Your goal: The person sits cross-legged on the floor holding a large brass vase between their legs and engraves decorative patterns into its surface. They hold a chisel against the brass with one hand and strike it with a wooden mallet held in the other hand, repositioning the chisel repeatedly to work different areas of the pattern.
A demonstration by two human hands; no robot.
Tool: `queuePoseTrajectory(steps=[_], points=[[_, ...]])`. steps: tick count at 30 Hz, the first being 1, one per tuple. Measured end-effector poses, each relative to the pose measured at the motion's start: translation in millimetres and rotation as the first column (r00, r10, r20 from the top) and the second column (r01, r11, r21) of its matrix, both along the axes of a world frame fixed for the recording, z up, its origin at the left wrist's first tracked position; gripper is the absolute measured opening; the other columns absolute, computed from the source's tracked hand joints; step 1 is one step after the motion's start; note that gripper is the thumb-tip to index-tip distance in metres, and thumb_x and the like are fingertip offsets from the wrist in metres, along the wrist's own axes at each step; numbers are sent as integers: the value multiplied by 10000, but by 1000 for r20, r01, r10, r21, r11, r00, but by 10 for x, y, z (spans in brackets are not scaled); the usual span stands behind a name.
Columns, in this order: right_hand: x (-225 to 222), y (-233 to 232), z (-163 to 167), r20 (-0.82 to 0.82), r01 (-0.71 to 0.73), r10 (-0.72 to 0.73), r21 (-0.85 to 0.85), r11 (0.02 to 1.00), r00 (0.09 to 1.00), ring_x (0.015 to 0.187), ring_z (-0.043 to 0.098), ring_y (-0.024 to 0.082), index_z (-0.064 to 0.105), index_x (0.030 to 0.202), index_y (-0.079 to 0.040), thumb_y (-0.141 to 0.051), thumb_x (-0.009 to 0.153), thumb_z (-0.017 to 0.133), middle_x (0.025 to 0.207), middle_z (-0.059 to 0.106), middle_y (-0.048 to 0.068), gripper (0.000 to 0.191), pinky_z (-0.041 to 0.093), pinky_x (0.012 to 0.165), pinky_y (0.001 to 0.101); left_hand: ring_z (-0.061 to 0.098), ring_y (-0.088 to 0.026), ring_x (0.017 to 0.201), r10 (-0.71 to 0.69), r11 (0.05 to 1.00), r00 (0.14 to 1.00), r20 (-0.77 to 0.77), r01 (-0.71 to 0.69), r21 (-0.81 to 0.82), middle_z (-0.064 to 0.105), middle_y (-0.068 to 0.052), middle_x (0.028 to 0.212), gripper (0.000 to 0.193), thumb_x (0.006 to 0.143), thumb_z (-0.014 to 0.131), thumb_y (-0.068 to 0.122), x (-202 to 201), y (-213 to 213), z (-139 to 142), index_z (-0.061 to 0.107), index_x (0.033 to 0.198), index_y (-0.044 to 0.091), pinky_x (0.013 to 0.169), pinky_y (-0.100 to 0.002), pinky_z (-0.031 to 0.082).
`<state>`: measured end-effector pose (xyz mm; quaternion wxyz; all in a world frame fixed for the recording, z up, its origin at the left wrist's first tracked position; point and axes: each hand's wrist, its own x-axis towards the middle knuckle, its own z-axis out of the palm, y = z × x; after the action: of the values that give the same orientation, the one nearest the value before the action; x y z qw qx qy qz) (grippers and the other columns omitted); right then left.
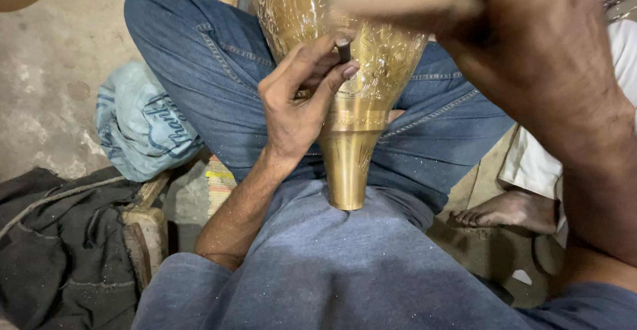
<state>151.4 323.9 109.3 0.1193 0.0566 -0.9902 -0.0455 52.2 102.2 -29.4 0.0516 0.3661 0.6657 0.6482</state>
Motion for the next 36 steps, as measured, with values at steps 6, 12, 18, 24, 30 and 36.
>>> queuePoseTrajectory(steps=[6,12,18,24,30,36], points=[[-42,-84,44,92,117,-130,136,984,987,792,699,256,677,1095,-87,-96,933,827,882,696,77,220,550,715,422,786,-147,968,24,1000,999,-30,-25,-17,740,-73,1087,345,998,794,26,-14,0,-22,659,1316,18,839,-252,687],[-9,-123,73,54,82,-102,285,955,993,863,704,204,677,1122,-112,-81,952,814,926,701,29,221,565,796,387,791,-115,880,30,999,999,24,-29,-44,747,-52,989,233,1019,812,9,2,-40,19,691,1217,31,763,-209,656],[18,-112,40,5,67,-71,280,958,997,850,686,194,660,1101,-108,-92,963,790,922,694,24,191,532,788,384,784,-127,937,10,1000,1000,10,-10,-8,755,-72,1047,294,1009,802,-10,1,-40,50,691,1278,29,810,-223,654],[43,-89,19,10,67,-71,204,977,997,855,678,212,643,1071,-95,-103,942,780,918,684,39,188,518,776,385,791,-127,924,10,1000,999,35,-9,-22,758,-61,1037,263,1010,805,4,-22,-53,65,686,1244,30,800,-228,657],[19,-96,3,-3,69,-69,154,986,998,854,680,214,642,1068,-92,-93,940,770,915,682,43,181,514,776,386,775,-147,939,13,1000,1000,-17,-14,-28,742,-79,1055,277,973,806,33,-40,-50,44,690,1223,-1,806,-257,660],[-7,-145,32,-12,78,-77,279,957,997,883,712,204,672,1094,-115,-103,973,800,970,709,24,177,538,761,383,787,-127,927,35,998,999,23,-33,-54,761,-55,1036,197,983,820,62,-36,-54,42,699,1130,16,768,-227,656]])
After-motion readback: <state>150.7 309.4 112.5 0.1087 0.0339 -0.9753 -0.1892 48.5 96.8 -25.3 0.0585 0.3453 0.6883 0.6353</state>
